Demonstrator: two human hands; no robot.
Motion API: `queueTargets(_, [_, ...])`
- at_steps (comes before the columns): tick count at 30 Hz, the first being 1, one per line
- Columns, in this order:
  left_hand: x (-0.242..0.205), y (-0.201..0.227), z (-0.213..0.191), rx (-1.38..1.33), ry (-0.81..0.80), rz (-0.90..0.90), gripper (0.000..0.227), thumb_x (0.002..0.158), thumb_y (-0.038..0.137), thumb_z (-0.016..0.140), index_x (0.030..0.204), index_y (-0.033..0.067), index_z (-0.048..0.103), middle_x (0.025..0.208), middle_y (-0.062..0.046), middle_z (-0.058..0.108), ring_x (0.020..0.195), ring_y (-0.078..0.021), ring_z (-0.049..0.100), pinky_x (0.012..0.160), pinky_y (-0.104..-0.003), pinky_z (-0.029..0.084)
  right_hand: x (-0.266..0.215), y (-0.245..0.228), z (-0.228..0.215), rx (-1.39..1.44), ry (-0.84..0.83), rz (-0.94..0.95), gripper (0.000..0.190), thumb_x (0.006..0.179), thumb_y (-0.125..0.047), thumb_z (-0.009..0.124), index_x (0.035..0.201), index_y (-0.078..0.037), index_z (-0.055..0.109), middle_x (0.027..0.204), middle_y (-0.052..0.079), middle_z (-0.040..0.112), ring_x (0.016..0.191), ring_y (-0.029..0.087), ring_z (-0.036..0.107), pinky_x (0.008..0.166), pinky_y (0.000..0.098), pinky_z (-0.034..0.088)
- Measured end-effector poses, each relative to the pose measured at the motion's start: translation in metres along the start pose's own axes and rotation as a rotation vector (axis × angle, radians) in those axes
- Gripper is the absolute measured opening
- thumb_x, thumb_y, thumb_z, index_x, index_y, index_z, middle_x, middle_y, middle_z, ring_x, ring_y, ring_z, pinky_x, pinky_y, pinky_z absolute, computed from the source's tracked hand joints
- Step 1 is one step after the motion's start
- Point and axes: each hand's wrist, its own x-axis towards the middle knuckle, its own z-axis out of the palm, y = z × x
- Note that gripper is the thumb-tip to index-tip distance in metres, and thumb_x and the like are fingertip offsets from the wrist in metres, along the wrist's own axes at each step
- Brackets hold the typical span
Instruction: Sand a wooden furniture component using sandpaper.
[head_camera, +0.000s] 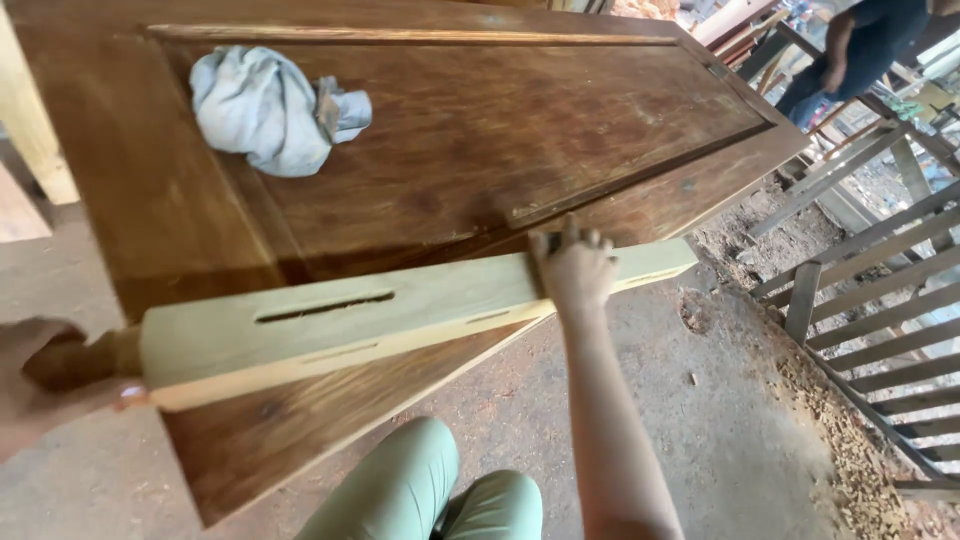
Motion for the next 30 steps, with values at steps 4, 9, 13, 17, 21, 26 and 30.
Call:
queueTargets(4, [-0.023,0.117,-0.051,0.731,0.07,0.459,0.074,0.063,0.08,0.065,0.09,0.012,0.072,0.068,-0.007,0.061,0.04,-0.0154,0.051,0.042,-0.031,0.045,-0.053,-0.09,-0.051,0.069,0.053,-0.219,0.077,0.097,-0.07,0.03,0.143,-0.01,0.046,0.123,0.024,0.063,0.113,0.04,0.06,0.088,0.0528,0.056])
queueTargets(9, [-0.03,0.159,-0.084,0.677,0.008,0.098,0.106,0.061,0.097,0.035,0.119,0.0154,0.067,0.043,0.007,0.044,0.03,-0.0054,0.03,0.029,-0.023,0.026,-0.117,-0.195,-0.114,0.186,0.017,-0.473,0.079,0.094,-0.07,0.029,0.142,-0.009,0.044,0.119,0.022,0.063,0.111,0.037,0.06,0.086,0.0509,0.055])
queueTargets(13, [-0.029,0.157,-0.078,0.708,0.043,0.12,0.113,0.055,0.102,0.026,0.117,0.0173,0.068,0.039,0.007,0.037,0.033,-0.005,0.026,0.031,-0.023,0.021,-0.154,-0.244,-0.132,0.284,0.068,-0.643,0.082,0.094,-0.071,0.028,0.141,-0.007,0.049,0.113,0.021,0.066,0.106,0.035,0.064,0.081,0.0501,0.058])
queueTargets(17, [-0.03,0.157,-0.078,0.82,0.115,0.164,0.12,0.05,0.103,0.025,0.122,0.016,0.068,0.039,0.007,0.037,0.033,-0.0045,0.025,0.03,-0.022,0.023,-0.145,-0.237,-0.115,0.35,0.242,-0.721,0.081,0.093,-0.072,0.032,0.137,-0.008,0.055,0.105,0.021,0.069,0.098,0.035,0.067,0.074,0.0487,0.058])
queueTargets(21, [-0.03,0.153,-0.077,0.88,0.101,0.206,0.12,0.054,0.103,0.025,0.122,0.0139,0.069,0.039,0.009,0.038,0.032,-0.0033,0.026,0.029,-0.022,0.024,-0.105,-0.186,-0.08,0.408,0.255,-0.64,0.073,0.088,-0.068,0.048,0.131,-0.01,0.058,0.092,0.018,0.068,0.081,0.03,0.066,0.064,0.0441,0.055])
queueTargets(26, [-0.031,0.176,-0.086,0.596,0.087,0.02,0.113,0.047,0.1,0.036,0.113,0.0157,0.073,0.04,0.002,0.052,0.03,-0.0069,0.04,0.029,-0.026,0.034,-0.043,-0.091,-0.016,0.231,0.226,-0.388,0.067,0.094,-0.07,0.044,0.129,-0.014,0.057,0.097,0.015,0.069,0.082,0.029,0.067,0.075,0.0462,0.055])
queueTargets(30, [-0.03,0.184,-0.092,0.534,0.08,0.002,0.105,0.049,0.099,0.04,0.102,0.0162,0.075,0.052,-0.002,0.063,0.039,-0.01,0.056,0.035,-0.026,0.043,-0.057,-0.109,-0.028,0.112,0.307,-0.324,0.07,0.095,-0.07,0.041,0.131,-0.011,0.054,0.104,0.021,0.067,0.088,0.034,0.065,0.067,0.0496,0.055])
